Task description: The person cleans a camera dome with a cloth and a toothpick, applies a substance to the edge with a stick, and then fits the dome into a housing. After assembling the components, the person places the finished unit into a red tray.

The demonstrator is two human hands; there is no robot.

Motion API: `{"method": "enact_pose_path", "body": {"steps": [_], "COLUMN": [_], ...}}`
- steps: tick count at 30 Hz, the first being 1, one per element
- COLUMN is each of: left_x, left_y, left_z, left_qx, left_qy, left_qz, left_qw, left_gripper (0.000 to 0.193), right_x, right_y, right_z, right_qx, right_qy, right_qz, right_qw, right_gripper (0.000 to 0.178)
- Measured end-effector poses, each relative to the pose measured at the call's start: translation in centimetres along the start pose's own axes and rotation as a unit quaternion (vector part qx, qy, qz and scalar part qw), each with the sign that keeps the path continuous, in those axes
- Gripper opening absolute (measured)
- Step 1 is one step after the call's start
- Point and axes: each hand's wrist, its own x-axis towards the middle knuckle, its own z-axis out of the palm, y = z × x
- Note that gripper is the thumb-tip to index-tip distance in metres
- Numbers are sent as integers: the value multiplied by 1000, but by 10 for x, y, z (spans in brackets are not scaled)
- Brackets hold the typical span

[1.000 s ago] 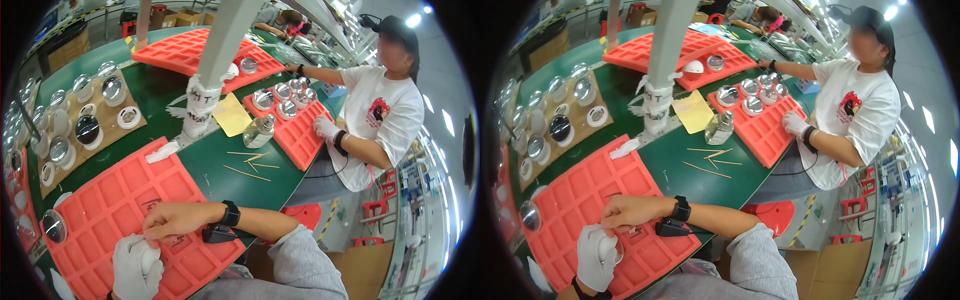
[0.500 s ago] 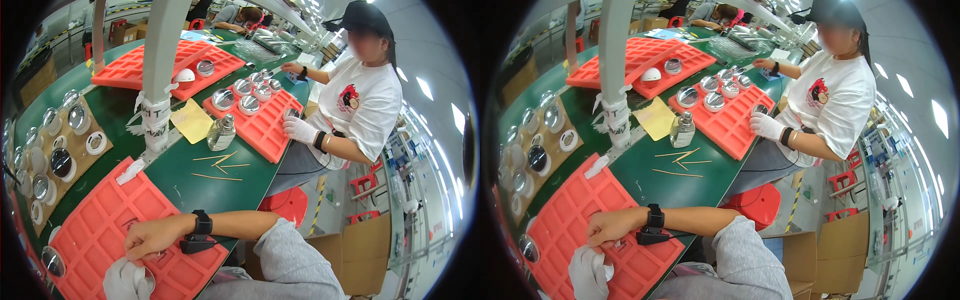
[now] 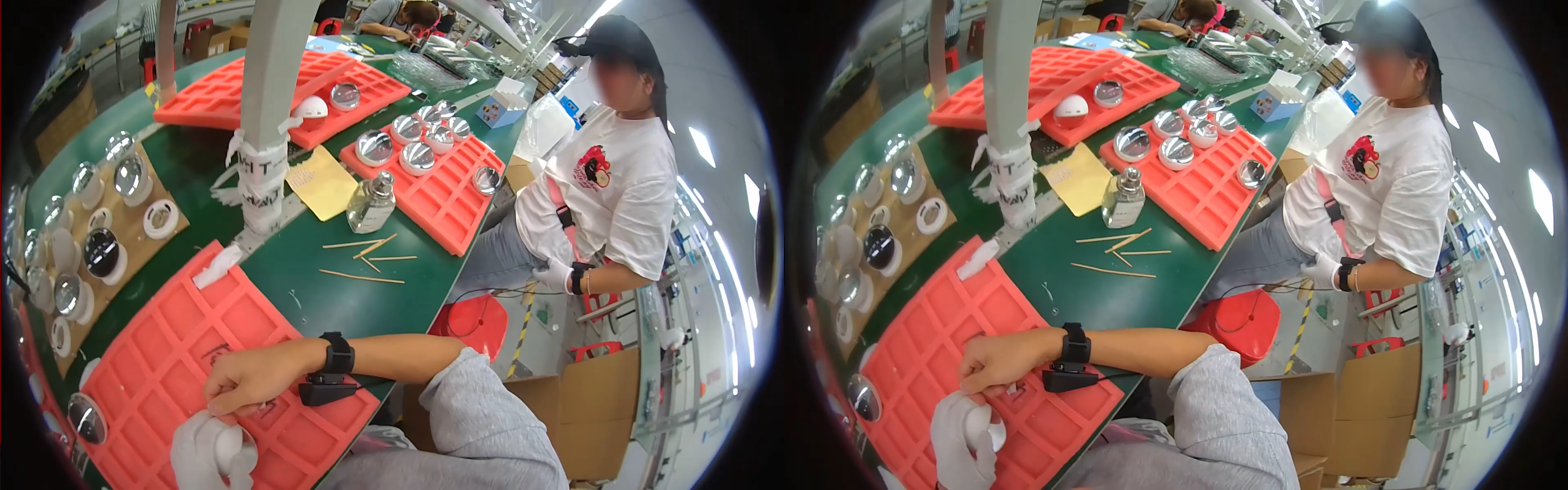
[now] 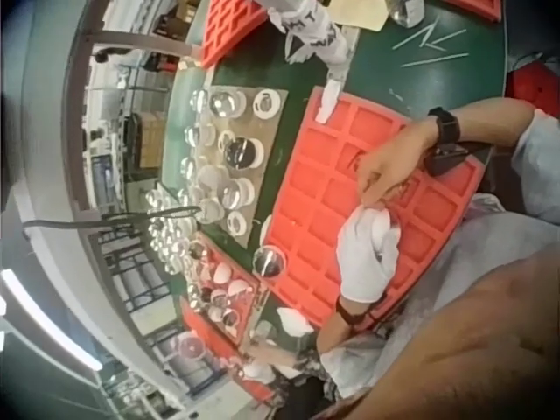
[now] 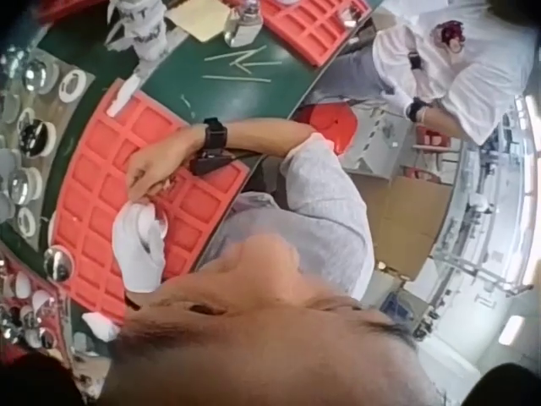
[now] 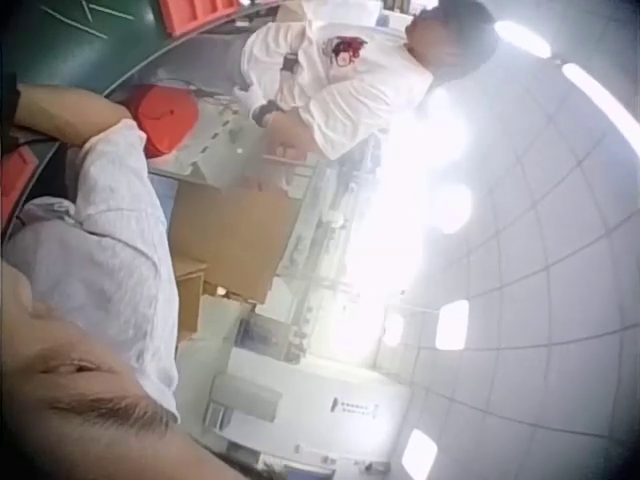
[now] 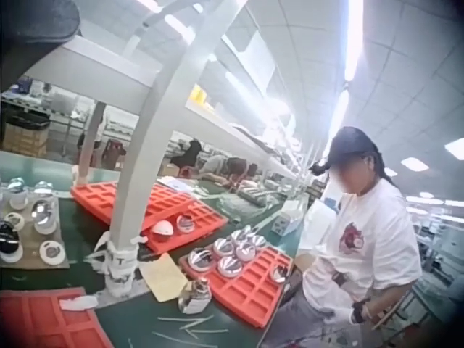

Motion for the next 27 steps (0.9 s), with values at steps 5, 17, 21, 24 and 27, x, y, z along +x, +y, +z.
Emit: {"method": "enact_pose_path", "body": {"steps": [5,17,21,24,27], "left_x": [-6,-7,-4,-4,-3], "left_y": [-8,5,9,12,16], "left_z": [-4,-17,-15,-23,-32], "left_qx": [-49,-8,-2,-2,-36], "left_qy": [-1,-25,-3,30,28], "left_qz": [-10,-86,-83,-122,-144], "left_qw": [999,996,997,992,989], "left_gripper": [37,47,42,37,36], "right_x": [2,1,1,1,0], "right_y": [-3,3,7,9,5], "right_z": [1,8,6,8,15], "right_qx": [-7,-74,-98,-123,-268], "right_qy": [-11,-2,10,22,38], "right_qz": [14,13,18,24,-39], "right_qw": [1000,997,995,992,962], "right_gripper": [33,31,28,25,41]}}
